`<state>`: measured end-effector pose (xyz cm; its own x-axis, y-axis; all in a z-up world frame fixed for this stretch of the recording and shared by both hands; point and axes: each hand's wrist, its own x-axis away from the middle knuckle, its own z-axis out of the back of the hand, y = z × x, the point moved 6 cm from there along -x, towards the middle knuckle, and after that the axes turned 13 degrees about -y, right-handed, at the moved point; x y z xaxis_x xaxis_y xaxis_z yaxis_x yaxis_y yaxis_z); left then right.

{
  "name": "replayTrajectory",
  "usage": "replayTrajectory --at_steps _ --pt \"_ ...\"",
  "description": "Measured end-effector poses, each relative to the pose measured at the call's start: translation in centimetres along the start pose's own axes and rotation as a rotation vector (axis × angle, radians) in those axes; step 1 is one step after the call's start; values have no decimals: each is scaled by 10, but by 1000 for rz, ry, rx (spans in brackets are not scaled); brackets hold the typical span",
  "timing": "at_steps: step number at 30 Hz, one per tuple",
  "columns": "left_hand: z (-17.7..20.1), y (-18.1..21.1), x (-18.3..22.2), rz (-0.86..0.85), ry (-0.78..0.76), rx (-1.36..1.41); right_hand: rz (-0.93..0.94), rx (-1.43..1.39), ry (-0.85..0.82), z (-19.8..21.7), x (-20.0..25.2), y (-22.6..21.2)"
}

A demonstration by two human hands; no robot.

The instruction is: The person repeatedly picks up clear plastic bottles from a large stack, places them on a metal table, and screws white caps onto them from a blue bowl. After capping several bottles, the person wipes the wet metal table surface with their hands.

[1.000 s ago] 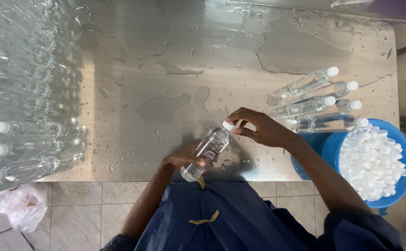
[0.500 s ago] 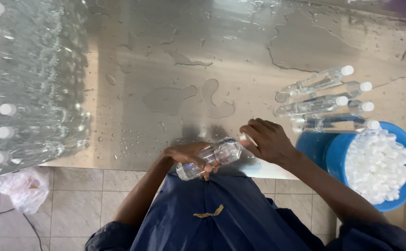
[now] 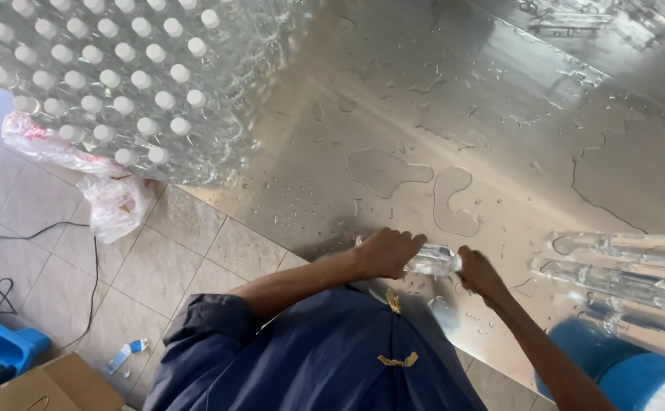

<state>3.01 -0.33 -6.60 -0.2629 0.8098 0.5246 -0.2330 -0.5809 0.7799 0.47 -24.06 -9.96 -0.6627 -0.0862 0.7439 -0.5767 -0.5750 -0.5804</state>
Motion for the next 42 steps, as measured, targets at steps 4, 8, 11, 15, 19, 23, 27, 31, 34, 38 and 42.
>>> replayTrajectory --at_steps 4,8,11,15,19,23,27,31,34,38,42 --pt "18 -22 6 38 511 -877 -270 -318 -334 -26 23 -44" --pt "66 -88 50 -6 833 -130 196 -360 -288 18 46 -91" --pt "118 -130 101 -249 1472 68 248 -412 -107 44 76 -108" --pt "156 -225 129 59 1682 413 116 -180 -98 40 73 -73" --pt "170 -310 148 202 1828 739 50 -214 -197 21 65 -57" --pt "172 -306 164 275 1943 538 66 -75 -241 13 65 -65" --pt "143 -297 130 -26 1907 1546 -8 -28 -196 15 66 -65" --pt "146 -349 96 -1013 1421 2333 -16 19 -192 16 73 -64" --pt "169 -365 126 -1171 1531 2100 -40 54 -183 18 78 -74" --pt "176 -380 148 -1324 1519 2058 -71 75 -180 24 86 -71" --pt "126 -411 159 -1313 1453 1911 -119 133 -140 36 101 -72"
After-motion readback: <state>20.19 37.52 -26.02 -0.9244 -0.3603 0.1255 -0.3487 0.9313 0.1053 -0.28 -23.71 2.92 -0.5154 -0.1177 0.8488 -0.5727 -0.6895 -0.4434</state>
